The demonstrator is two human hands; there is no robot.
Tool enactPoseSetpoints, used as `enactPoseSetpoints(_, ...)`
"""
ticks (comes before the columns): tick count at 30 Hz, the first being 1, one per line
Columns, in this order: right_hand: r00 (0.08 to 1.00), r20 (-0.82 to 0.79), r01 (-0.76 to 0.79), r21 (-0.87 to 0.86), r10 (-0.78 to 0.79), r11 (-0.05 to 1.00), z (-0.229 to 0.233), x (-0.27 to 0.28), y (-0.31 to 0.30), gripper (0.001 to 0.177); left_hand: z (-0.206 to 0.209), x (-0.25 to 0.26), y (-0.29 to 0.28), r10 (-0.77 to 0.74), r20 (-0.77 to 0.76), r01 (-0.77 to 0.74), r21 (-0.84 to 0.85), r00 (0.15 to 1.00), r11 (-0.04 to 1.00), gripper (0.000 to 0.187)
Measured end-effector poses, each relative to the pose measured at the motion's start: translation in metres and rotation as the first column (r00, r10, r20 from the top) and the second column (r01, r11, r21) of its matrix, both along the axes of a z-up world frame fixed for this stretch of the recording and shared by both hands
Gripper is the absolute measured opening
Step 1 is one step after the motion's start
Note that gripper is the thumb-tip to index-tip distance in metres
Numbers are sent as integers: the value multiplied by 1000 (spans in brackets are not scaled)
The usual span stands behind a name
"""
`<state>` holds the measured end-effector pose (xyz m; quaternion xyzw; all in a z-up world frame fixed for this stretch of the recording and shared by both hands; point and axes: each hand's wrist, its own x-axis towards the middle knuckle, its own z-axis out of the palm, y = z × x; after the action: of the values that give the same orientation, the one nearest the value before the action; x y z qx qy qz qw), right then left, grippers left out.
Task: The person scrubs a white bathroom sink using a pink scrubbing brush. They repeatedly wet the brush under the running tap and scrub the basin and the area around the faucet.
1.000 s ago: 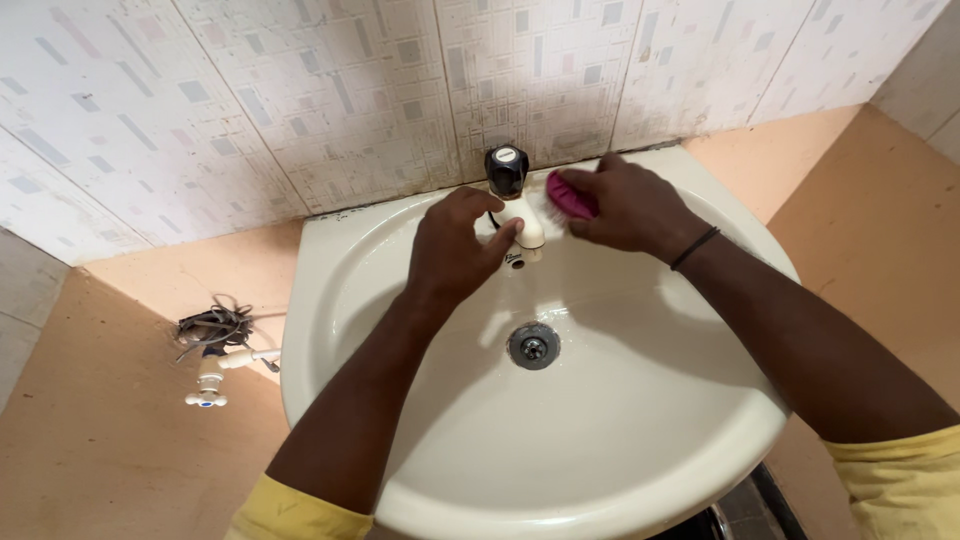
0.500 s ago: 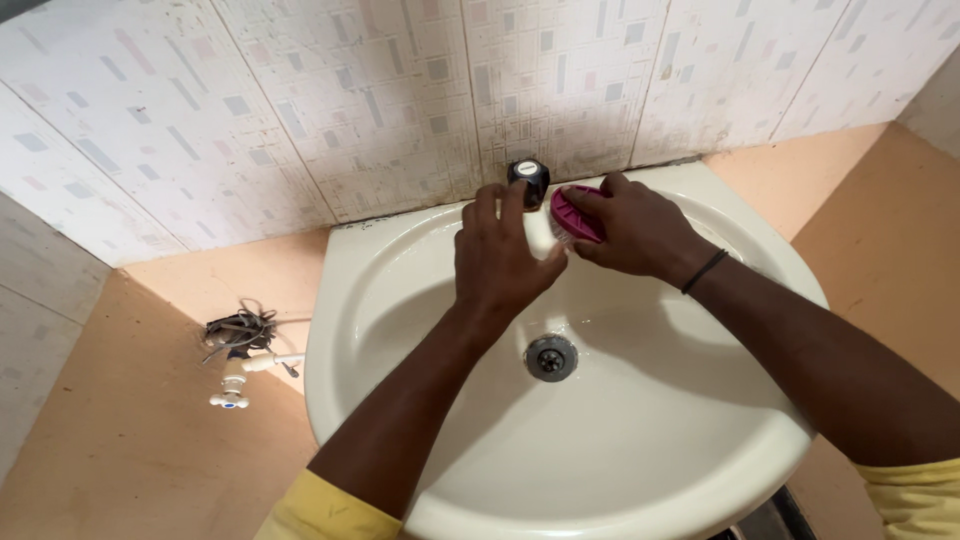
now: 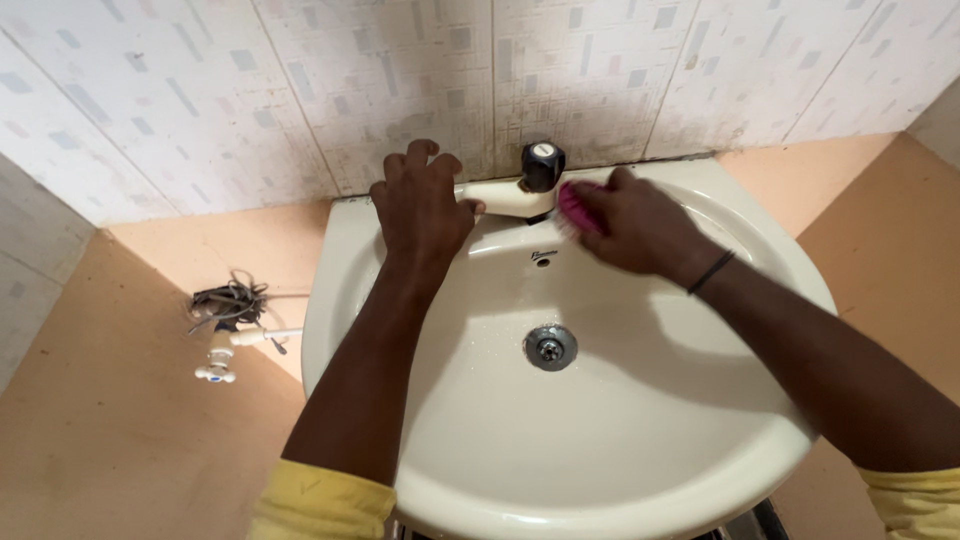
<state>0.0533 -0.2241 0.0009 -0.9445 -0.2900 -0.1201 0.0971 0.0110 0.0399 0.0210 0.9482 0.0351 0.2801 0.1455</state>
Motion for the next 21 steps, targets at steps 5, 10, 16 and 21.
enactPoseSetpoints(5, 990, -32, 134, -62, -137, 989, 15, 12, -18, 64, -17, 10, 5, 45, 109, -54, 74, 993, 996, 44)
enactPoseSetpoints(10, 991, -116, -74, -30, 70, 997, 14, 5, -7, 65, -25, 13, 9, 75, 148, -100, 170, 986, 980, 37)
enactPoseSetpoints(16, 996, -80, 33, -63, -38, 997, 15, 19, -23, 61, -29, 14, 5, 40, 114, -57, 154, 993, 986, 33)
enactPoseSetpoints(21, 973, -163, -168, -29, 161, 985, 19, 3, -7, 66, -18, 12, 8, -64, 71, 73, -136, 995, 988, 35)
